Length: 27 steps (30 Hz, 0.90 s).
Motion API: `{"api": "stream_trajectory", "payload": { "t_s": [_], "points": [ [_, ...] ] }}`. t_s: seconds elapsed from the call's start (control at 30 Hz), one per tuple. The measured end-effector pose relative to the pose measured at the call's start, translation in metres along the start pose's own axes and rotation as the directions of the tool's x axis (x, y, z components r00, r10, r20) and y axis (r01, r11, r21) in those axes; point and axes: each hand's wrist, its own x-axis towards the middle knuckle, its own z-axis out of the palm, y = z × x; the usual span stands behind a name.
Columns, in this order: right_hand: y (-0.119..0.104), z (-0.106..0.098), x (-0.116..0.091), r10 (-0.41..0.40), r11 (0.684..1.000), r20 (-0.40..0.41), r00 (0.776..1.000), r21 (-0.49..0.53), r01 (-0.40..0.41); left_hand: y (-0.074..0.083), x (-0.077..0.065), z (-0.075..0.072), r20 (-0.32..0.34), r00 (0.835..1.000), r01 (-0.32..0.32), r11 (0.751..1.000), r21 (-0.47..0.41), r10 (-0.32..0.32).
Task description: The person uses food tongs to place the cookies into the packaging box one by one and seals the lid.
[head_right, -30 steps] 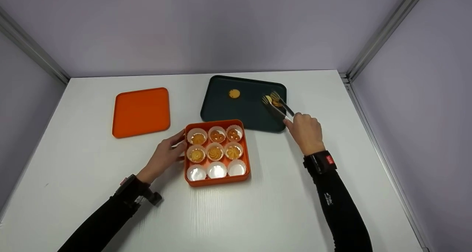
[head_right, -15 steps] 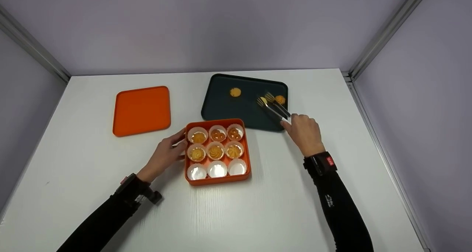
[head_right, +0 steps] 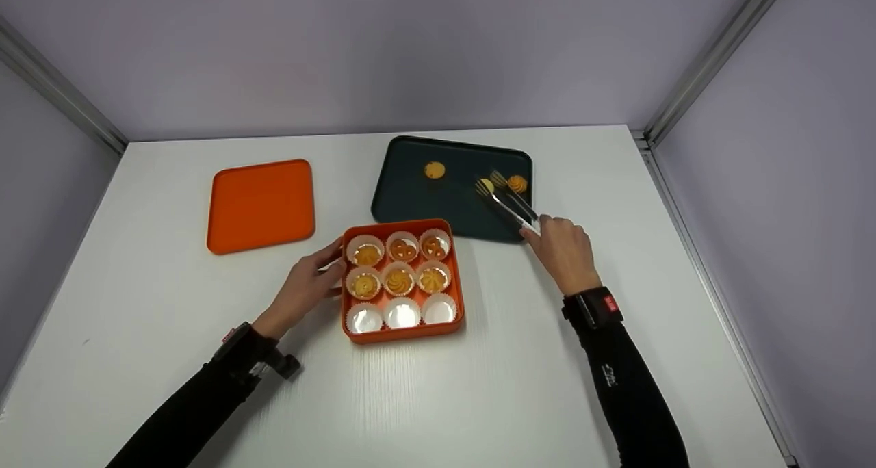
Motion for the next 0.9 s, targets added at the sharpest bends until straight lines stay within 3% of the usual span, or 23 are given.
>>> {"api": "stream_trajectory", "payload": {
  "t_s": [0.27, 0.73, 0.9],
  "points": [
    [0.003, -0.002, -0.005, 0.025, 0.997, -0.001, 1.0, 0.067, -0.025, 0.001, -0.001, 0.0, -0.002, 1.0, -0.003, 1.0, 0.03, 0.003],
    [-0.005, -0.012, -0.021, 0.03, 0.995, 0.008, 1.0, 0.097, -0.031, 0.001, 0.0, 0.001, -0.004, 1.0, 0.011, 0.999, 0.039, -0.011],
    [-0.009, -0.015, -0.026, 0.002, 0.995, -0.026, 1.0, 0.099, 0.001, 0.002, -0.001, 0.001, -0.002, 1.0, 0.03, 0.999, 0.033, -0.03]
  ]
}}
